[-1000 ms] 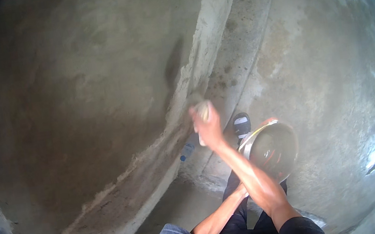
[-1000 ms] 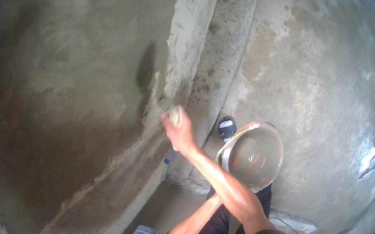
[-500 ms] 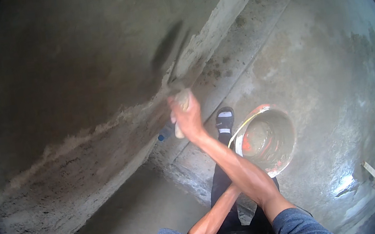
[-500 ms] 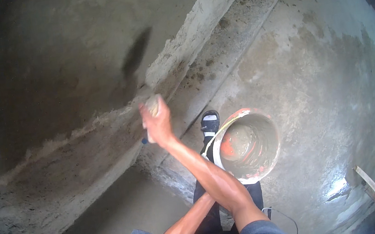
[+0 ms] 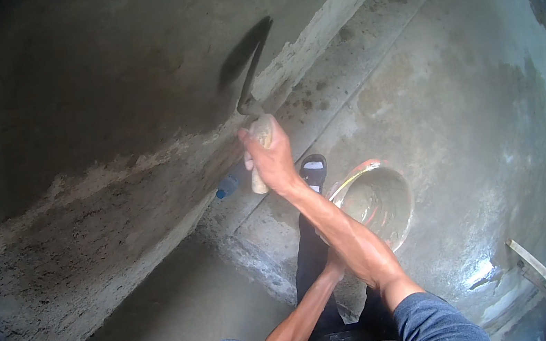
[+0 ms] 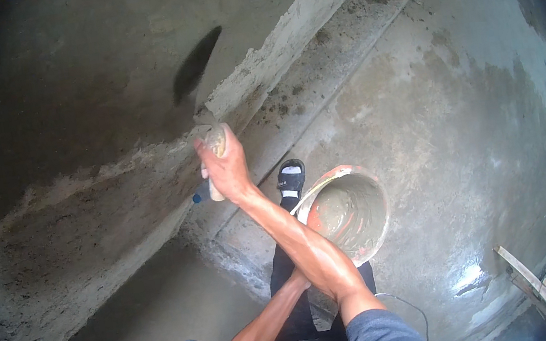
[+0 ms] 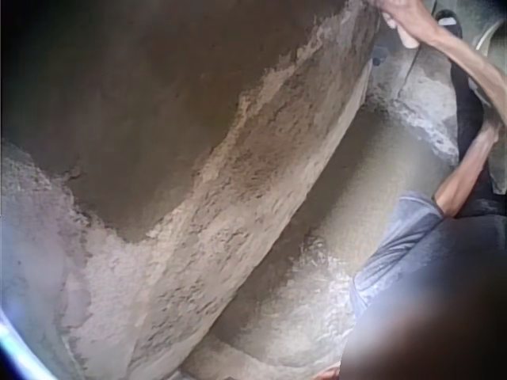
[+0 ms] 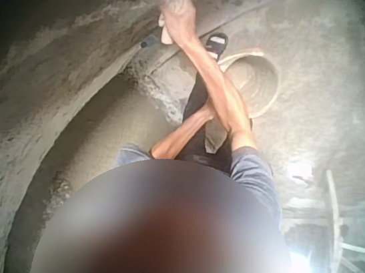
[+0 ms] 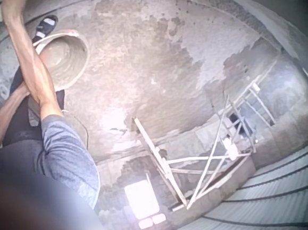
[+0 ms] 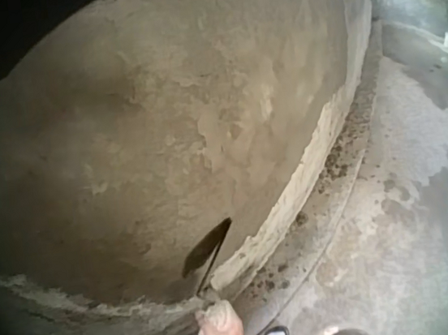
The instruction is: The person repeatedly scoops plaster from a bucket using a trowel and spreads it onto a concrete wall.
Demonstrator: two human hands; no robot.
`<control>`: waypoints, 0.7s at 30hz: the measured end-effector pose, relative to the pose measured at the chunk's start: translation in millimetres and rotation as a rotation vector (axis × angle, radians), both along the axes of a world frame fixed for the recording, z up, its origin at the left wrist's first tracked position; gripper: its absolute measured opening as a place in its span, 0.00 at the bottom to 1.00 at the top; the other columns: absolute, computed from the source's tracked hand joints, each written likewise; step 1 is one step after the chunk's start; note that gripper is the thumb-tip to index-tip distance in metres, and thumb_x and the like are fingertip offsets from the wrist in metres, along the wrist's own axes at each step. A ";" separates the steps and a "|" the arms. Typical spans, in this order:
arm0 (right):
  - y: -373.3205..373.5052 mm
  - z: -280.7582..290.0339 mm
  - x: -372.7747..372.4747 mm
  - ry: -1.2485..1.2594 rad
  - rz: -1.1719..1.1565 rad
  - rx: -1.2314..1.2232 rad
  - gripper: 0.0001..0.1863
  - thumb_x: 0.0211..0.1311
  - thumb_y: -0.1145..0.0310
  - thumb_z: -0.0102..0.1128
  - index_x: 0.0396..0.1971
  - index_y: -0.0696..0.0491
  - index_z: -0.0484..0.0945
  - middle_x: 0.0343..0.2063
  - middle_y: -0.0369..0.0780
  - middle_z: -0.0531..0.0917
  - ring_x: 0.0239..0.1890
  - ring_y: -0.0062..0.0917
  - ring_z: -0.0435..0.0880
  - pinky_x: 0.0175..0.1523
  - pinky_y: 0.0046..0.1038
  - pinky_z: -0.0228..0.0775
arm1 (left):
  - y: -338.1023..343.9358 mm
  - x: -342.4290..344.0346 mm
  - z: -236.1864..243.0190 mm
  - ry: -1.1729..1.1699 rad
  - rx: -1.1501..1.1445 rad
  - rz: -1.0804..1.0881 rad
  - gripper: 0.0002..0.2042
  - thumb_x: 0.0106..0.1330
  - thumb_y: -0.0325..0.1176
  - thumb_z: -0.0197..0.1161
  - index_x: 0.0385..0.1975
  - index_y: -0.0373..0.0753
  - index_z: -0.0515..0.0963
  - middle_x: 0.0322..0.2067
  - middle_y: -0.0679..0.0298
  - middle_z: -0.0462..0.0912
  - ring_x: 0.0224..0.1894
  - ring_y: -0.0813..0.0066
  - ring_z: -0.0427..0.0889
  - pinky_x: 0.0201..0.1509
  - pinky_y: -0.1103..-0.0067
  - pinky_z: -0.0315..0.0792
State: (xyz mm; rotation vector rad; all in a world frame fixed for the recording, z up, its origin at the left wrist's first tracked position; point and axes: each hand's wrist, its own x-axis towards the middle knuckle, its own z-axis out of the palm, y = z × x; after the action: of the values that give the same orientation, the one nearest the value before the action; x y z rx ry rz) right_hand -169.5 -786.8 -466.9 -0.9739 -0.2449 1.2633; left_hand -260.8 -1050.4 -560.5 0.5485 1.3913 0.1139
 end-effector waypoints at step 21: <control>28.5 -54.3 98.8 0.209 -0.130 -0.162 0.09 0.60 0.69 0.57 0.36 0.56 0.69 0.19 0.36 0.72 0.16 0.19 0.71 0.20 0.21 0.64 | 20.0 -5.4 2.7 0.124 -0.242 -0.048 0.16 0.60 0.27 0.56 0.46 0.25 0.71 0.38 0.53 0.79 0.37 0.67 0.81 0.39 0.73 0.78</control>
State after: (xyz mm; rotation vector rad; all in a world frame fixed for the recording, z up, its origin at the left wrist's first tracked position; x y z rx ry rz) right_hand -70.7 -758.3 -521.2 -0.9705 0.0837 1.2687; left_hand -266.2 -1030.4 -557.9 0.3912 1.4870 -0.1284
